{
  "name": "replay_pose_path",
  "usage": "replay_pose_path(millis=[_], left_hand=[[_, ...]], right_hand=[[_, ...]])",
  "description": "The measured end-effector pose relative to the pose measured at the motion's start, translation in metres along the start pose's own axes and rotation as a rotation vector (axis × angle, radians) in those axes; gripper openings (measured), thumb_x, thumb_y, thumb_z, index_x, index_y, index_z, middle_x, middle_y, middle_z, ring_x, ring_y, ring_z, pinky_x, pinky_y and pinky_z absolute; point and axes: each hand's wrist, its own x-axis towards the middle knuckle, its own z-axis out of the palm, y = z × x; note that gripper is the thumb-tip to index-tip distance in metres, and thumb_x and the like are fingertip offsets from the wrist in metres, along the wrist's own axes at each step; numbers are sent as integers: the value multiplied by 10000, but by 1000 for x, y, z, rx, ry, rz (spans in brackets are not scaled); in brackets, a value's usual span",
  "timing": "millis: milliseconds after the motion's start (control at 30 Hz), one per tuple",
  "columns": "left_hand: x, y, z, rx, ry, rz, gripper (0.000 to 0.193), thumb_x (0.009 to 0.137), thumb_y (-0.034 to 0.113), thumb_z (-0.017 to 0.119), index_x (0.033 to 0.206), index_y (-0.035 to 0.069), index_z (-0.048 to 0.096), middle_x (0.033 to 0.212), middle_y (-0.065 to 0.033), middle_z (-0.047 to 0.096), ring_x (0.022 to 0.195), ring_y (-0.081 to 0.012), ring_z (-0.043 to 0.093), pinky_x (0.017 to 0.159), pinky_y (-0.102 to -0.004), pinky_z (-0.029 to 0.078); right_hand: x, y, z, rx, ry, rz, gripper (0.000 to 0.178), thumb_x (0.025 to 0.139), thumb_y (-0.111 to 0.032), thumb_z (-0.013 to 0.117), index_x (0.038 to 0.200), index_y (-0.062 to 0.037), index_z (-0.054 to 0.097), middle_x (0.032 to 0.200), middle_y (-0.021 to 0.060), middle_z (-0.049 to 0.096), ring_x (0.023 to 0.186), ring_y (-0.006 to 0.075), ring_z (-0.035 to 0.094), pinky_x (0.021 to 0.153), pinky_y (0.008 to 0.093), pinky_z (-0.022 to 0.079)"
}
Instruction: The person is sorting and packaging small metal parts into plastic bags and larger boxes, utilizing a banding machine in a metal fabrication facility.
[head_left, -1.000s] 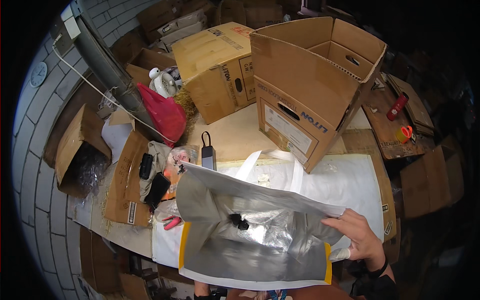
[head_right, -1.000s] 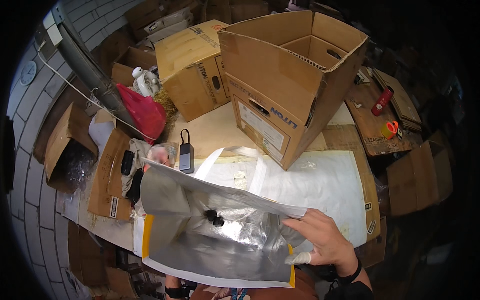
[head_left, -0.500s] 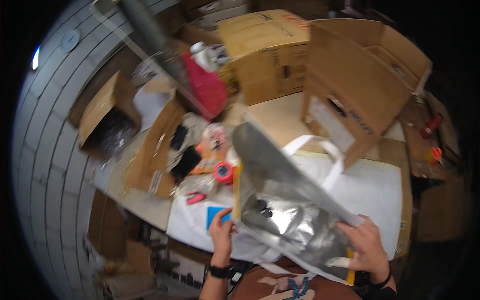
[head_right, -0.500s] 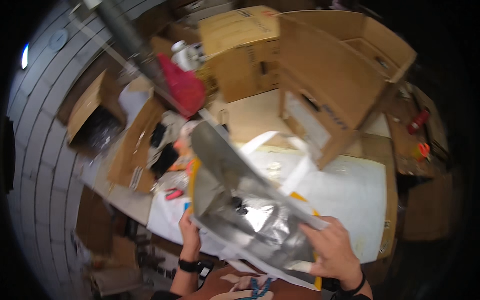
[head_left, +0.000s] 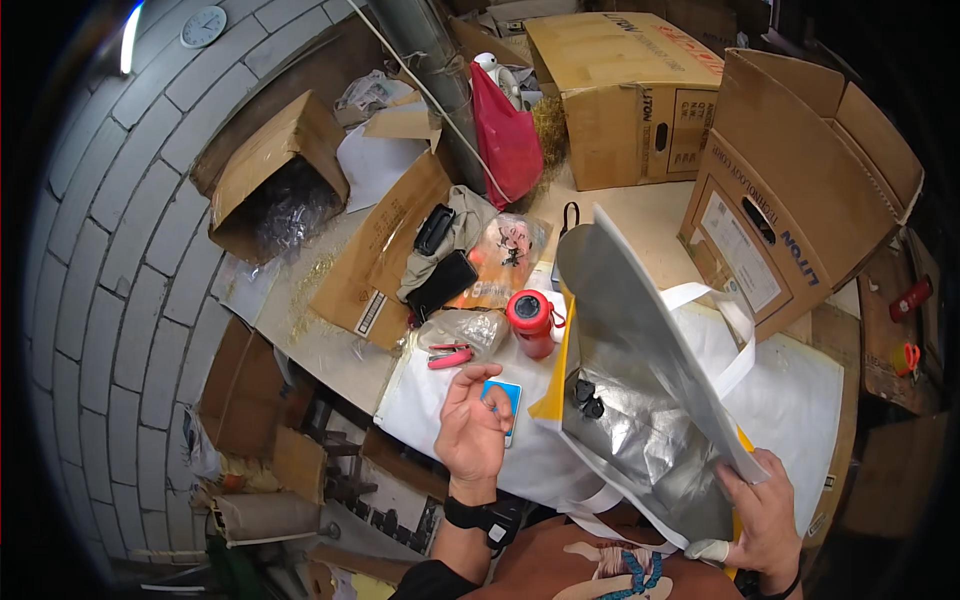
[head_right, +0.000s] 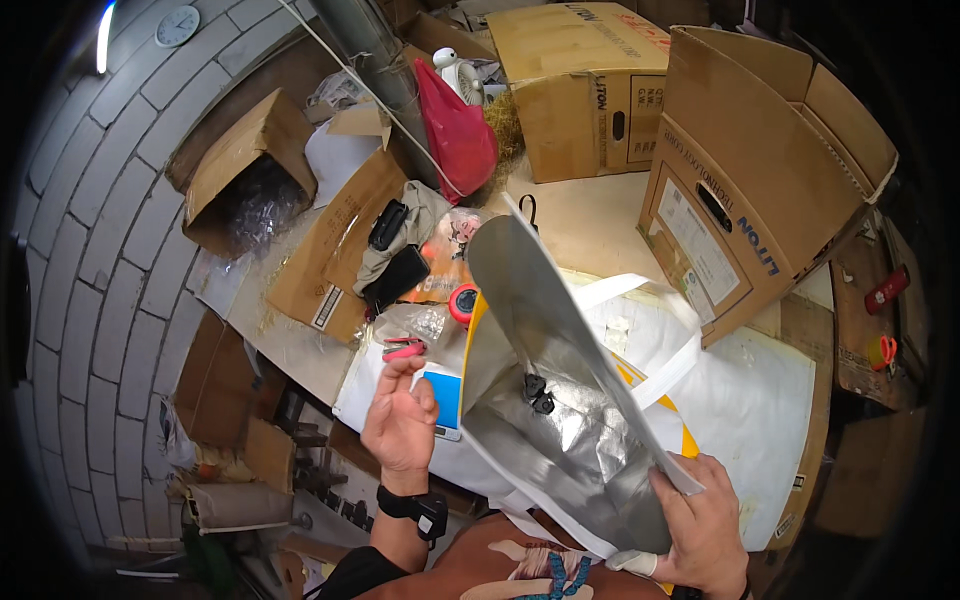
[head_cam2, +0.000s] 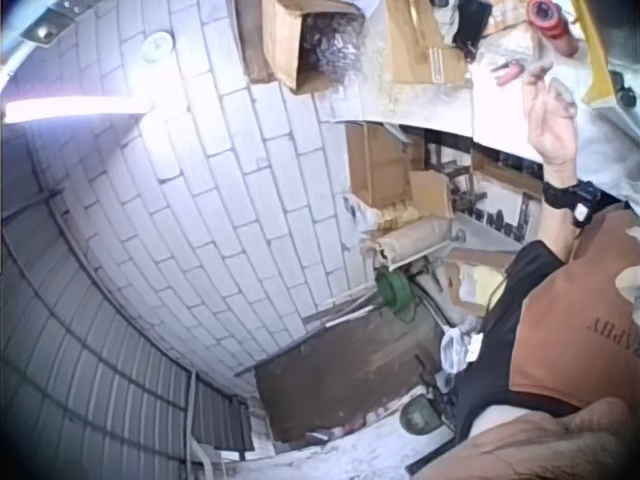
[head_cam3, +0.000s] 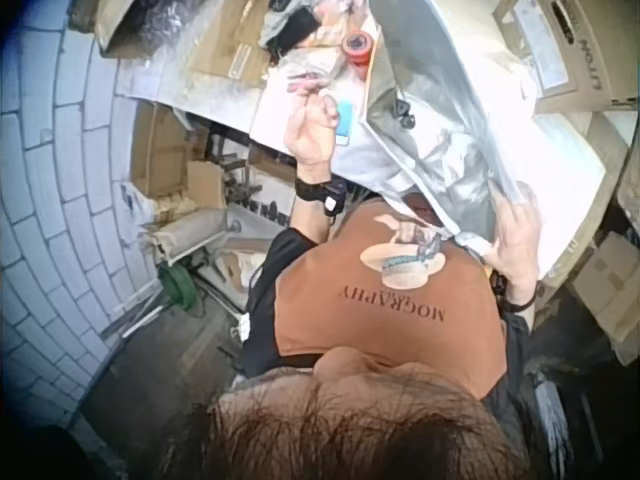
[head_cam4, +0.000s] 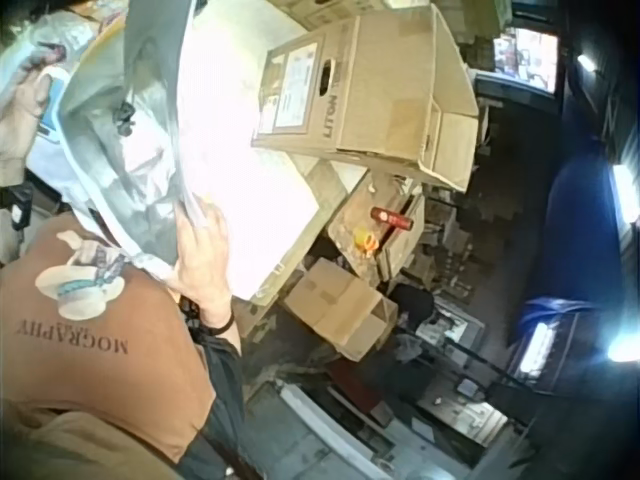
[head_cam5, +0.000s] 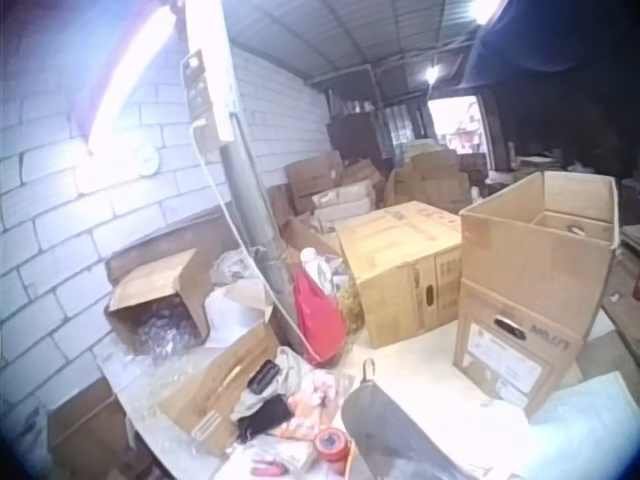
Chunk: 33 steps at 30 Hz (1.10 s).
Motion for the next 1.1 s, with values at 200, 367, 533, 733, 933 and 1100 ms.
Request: replay_pose_path(millis=[200,367,533,733,933,1100], left_hand=[[-10,37,38,-18,-242,259,586,783,240,600,1246,-63,405,1205,-212,450,649,-215,497,482,-282,437],[-14,47,47,-28,-397,382,586,794,273,613,1239,-58,424,1166,-241,459,610,-255,547,476,-306,474],[-14,41,42,196,-283,480,600,783,328,618,1197,-74,452,1109,-277,486,601,-272,573,498,-286,474],[-27,43,22,319,-105,412,578,779,317,597,1168,-89,461,1089,-226,501,630,-208,535,473,-248,436],[-34,29,15,561,-66,423,482,747,285,597,1081,-62,568,1119,-243,514,938,-299,561,697,-322,498],[-34,22,24,797,-200,366,422,781,400,620,949,19,690,1291,-245,447,1165,-318,459,944,-429,387]], right_hand=[[-1,-9,2,-31,-5,-50,845,563,-648,723,1009,58,588,1037,187,587,941,361,576,831,488,426],[-1,-13,4,-48,-10,-36,857,544,-649,733,1007,57,589,1059,187,579,955,359,577,838,485,424],[-2,-19,-1,-8,-26,11,810,552,-587,761,1015,55,590,1086,192,572,990,364,560,859,499,407],[-1,-28,-4,-23,-99,25,763,571,-510,756,1061,50,587,1138,193,563,1056,339,544,910,495,385],[-3,-31,-1,-11,-112,28,671,564,-379,731,1066,43,593,1217,176,549,1112,321,539,938,498,380],[-5,-31,-1,-29,-137,6,598,589,-339,724,1047,27,611,1253,169,534,1115,312,552,923,490,401]])
